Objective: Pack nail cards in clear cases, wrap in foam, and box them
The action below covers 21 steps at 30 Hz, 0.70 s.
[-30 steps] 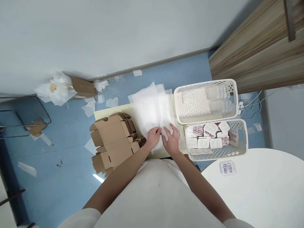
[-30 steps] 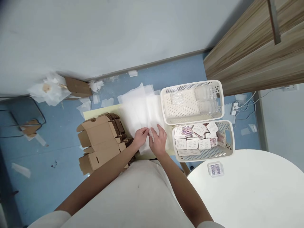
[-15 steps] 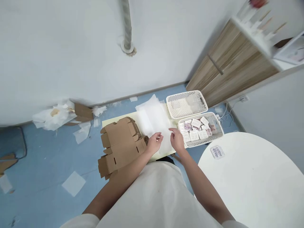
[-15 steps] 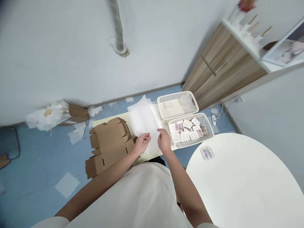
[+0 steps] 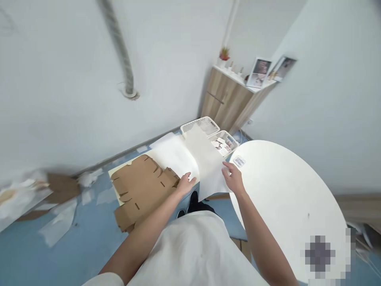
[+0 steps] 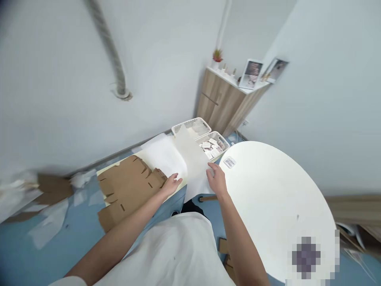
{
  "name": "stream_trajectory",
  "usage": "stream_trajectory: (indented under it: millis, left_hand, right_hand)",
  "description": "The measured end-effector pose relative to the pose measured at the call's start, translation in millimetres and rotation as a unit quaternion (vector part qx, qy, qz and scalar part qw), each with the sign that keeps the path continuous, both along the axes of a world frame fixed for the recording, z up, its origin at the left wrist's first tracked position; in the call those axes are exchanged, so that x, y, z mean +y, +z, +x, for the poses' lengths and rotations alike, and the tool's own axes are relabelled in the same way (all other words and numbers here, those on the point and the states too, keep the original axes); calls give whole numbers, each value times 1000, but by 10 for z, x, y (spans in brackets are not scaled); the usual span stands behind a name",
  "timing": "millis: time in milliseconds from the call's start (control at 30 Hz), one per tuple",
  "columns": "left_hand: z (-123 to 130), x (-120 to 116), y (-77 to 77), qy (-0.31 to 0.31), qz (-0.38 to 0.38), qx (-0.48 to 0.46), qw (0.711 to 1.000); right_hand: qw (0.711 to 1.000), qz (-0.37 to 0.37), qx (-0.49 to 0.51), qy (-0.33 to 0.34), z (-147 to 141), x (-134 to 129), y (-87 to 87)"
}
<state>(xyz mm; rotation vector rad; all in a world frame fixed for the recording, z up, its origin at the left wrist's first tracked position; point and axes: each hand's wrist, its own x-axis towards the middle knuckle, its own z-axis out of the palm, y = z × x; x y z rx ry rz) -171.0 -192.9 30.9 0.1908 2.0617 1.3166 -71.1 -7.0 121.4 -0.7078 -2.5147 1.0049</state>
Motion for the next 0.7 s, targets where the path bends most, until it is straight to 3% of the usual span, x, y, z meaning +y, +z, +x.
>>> stream_trajectory:
  millis: [133,300,433,567,700]
  left_hand:
    - [296,315,44,-83,20,-88,992]
    - [726,703,49,-175,142,-160,961]
    - [1046,1071,-24,-232,135,-141,953]
    - [1382,1553,-151,-283,79,-27,956]
    - [1684,2016,-240,-346,26,71,935]
  right_hand:
    - [992,-72,38,-93,596,78,115]
    - [968,-112,44,-220,1308,169,59]
    - [944,-127,54,-299,1887,296,-148]
    - [921,-157,48,-354,2511,450,-439]
    - [900,-186,10,-395,3047,569,-777]
